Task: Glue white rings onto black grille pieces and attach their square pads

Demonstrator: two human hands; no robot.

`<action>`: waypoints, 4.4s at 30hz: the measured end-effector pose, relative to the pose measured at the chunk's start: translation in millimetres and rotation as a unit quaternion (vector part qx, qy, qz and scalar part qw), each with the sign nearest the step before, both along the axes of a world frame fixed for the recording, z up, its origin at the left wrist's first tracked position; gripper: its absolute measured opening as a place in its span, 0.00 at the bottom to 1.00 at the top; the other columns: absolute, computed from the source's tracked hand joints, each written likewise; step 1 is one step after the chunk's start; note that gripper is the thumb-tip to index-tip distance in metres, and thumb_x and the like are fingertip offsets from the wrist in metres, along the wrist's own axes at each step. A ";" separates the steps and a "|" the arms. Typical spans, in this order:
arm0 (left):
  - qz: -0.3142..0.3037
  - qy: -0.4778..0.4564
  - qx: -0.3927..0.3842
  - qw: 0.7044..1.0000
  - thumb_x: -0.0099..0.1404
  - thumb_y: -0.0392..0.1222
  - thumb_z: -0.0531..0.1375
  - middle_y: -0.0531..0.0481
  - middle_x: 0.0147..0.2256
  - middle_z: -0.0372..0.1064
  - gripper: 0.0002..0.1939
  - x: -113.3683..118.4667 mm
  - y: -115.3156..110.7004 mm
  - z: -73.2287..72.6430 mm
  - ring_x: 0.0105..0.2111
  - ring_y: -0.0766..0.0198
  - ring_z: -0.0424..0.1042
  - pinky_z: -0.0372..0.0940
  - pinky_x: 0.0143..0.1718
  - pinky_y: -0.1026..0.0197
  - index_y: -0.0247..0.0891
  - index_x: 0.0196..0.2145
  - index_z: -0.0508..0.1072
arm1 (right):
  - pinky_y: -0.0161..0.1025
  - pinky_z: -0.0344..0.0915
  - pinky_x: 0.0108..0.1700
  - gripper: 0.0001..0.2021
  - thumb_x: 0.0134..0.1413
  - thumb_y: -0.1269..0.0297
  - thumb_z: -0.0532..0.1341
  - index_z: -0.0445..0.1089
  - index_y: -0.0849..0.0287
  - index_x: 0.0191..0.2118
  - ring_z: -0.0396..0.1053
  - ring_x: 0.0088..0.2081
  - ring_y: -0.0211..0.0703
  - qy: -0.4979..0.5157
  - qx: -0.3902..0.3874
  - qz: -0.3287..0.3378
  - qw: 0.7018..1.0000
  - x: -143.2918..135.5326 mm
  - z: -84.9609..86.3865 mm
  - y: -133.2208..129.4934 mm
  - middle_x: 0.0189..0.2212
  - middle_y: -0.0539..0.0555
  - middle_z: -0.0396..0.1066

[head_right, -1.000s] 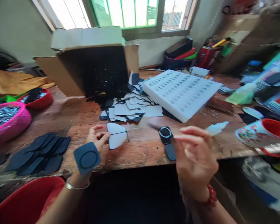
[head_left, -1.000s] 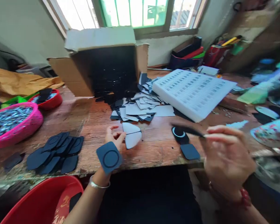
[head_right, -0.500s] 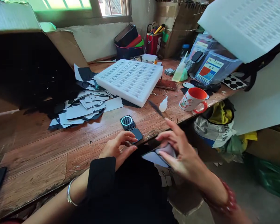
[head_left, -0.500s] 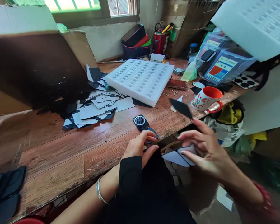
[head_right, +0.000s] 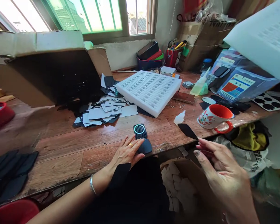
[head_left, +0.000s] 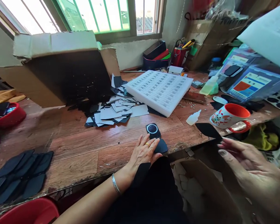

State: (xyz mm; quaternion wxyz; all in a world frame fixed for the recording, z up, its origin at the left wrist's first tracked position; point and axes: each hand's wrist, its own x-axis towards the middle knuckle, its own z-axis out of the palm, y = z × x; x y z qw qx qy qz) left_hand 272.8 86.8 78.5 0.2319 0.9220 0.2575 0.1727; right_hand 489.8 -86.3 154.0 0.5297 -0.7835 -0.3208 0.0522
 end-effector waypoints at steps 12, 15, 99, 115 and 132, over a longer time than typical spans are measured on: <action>0.148 0.020 0.053 0.987 0.68 0.48 0.60 0.40 0.53 0.74 0.20 -165.8 36.4 -7.9 0.65 0.49 0.58 0.44 0.68 0.38 0.40 0.55 0.71 | 0.37 0.72 0.31 0.18 0.34 0.53 0.77 0.81 0.55 0.33 0.71 0.30 0.41 0.414 0.045 0.202 0.887 -63.1 -34.1 102.5 0.31 0.55 0.77; 0.223 -0.030 -0.006 0.974 0.66 0.47 0.61 0.42 0.52 0.75 0.16 -187.2 30.9 6.4 0.62 0.48 0.63 0.50 0.66 0.40 0.42 0.50 0.74 | 0.39 0.71 0.32 0.14 0.43 0.55 0.74 0.81 0.57 0.35 0.71 0.30 0.42 0.457 0.022 0.270 0.847 -95.0 -35.6 119.1 0.31 0.56 0.77; 0.232 -0.135 -0.551 0.790 0.53 0.45 0.61 0.52 0.28 0.73 0.17 -157.8 17.3 19.9 0.25 0.67 0.66 0.60 0.28 0.65 0.37 0.38 0.81 | 0.39 0.71 0.34 0.23 0.28 0.53 0.78 0.64 0.59 0.19 0.67 0.29 0.39 0.484 -0.170 0.372 0.774 -156.0 -46.6 167.1 0.24 0.49 0.67; 0.223 -0.132 -0.556 0.790 0.54 0.47 0.62 0.49 0.30 0.74 0.19 -159.3 16.7 24.4 0.28 0.63 0.69 0.62 0.31 0.62 0.36 0.41 0.81 | 0.35 0.67 0.27 0.25 0.21 0.54 0.78 0.62 0.58 0.16 0.63 0.25 0.36 0.468 -0.189 0.351 0.789 -161.3 -36.3 170.3 0.20 0.47 0.63; 0.213 -0.164 -0.590 0.761 0.53 0.45 0.62 0.52 0.28 0.73 0.15 -154.7 14.8 28.6 0.26 0.66 0.67 0.62 0.30 0.63 0.36 0.37 0.80 | 0.34 0.64 0.25 0.25 0.23 0.51 0.77 0.62 0.58 0.17 0.63 0.24 0.36 0.450 -0.197 0.368 0.789 -159.6 -34.7 169.5 0.20 0.47 0.63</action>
